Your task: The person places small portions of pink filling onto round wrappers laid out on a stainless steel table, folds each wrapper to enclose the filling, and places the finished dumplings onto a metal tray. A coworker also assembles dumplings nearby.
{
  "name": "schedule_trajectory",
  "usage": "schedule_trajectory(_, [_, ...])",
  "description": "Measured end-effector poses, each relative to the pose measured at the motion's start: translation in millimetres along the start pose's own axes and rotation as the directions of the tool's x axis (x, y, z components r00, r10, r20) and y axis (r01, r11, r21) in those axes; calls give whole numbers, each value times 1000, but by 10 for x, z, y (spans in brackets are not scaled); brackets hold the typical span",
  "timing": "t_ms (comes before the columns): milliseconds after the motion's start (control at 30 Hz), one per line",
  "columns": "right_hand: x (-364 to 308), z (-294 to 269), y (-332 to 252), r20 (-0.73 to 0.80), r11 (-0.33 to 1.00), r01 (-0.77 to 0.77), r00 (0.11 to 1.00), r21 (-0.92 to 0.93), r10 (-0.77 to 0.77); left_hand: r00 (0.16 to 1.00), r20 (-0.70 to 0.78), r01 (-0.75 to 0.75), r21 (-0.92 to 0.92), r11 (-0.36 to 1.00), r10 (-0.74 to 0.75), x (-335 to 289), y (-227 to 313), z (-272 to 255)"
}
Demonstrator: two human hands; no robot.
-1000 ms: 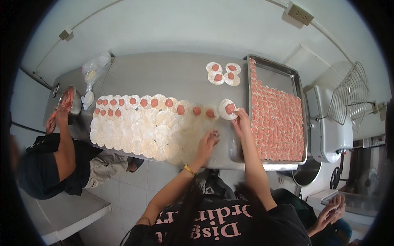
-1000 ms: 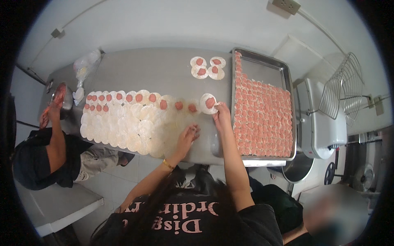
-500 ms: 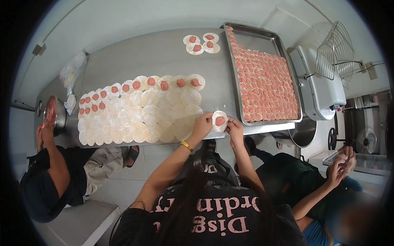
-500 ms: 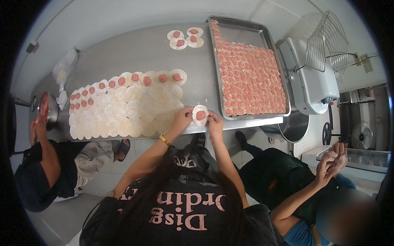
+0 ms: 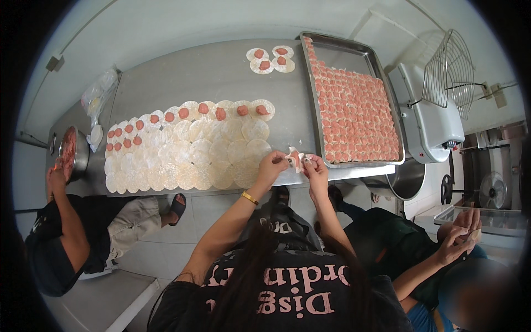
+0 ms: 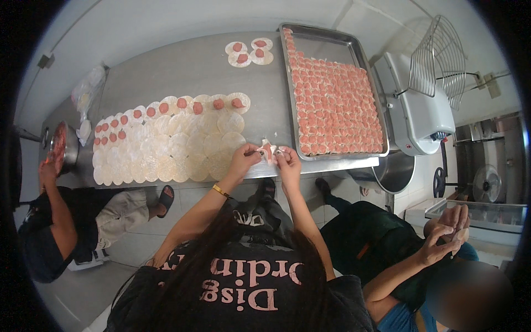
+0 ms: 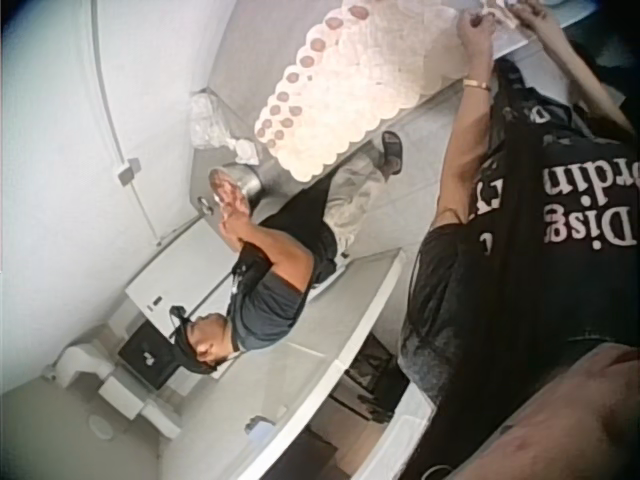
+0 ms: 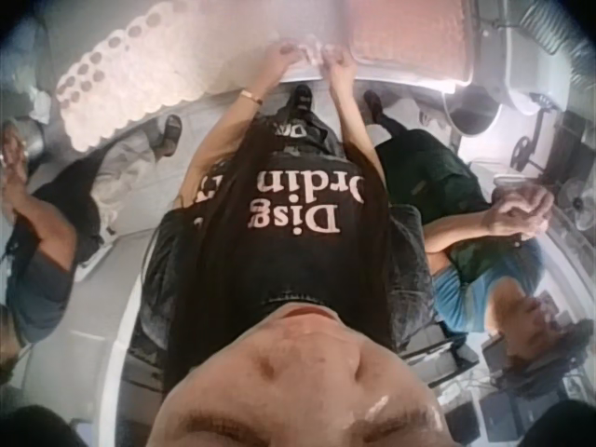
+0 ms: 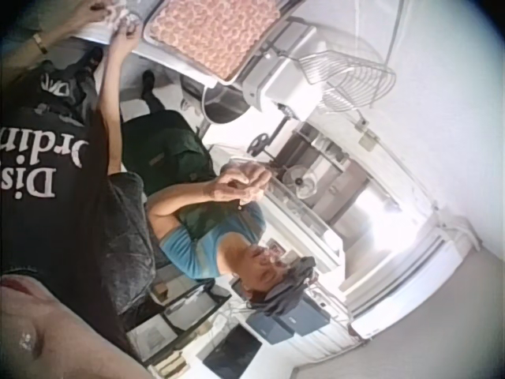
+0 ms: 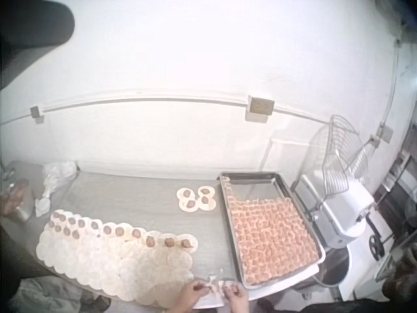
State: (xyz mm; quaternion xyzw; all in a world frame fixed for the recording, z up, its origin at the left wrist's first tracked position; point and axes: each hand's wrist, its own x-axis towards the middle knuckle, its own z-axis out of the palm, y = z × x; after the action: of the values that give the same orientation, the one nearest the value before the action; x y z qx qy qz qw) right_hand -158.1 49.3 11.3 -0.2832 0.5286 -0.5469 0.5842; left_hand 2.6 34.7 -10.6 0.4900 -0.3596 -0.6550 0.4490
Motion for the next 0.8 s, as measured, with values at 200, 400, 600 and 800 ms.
schedule_trajectory(200, [-39, 3, -104, 128, 946, 171, 982, -275, -140, 999, 49, 23, -270, 963, -10, -101, 214, 94])
schedule_trajectory(400, [131, -136, -185, 122, 830, 231, 973, -507, -197, 991, 132, 23, -302, 953, 18, -186, 366, 68])
schedule_trajectory(600, [47, -68, -217, 214, 797, 303, 951, -523, -221, 936, 93, -352, 237, 905, 339, -5, 164, 14])
schedule_trajectory(800, [148, -121, -95, 334, 577, 390, 920, -718, -206, 928, 203, -371, 438, 819, 312, -50, 66, 6])
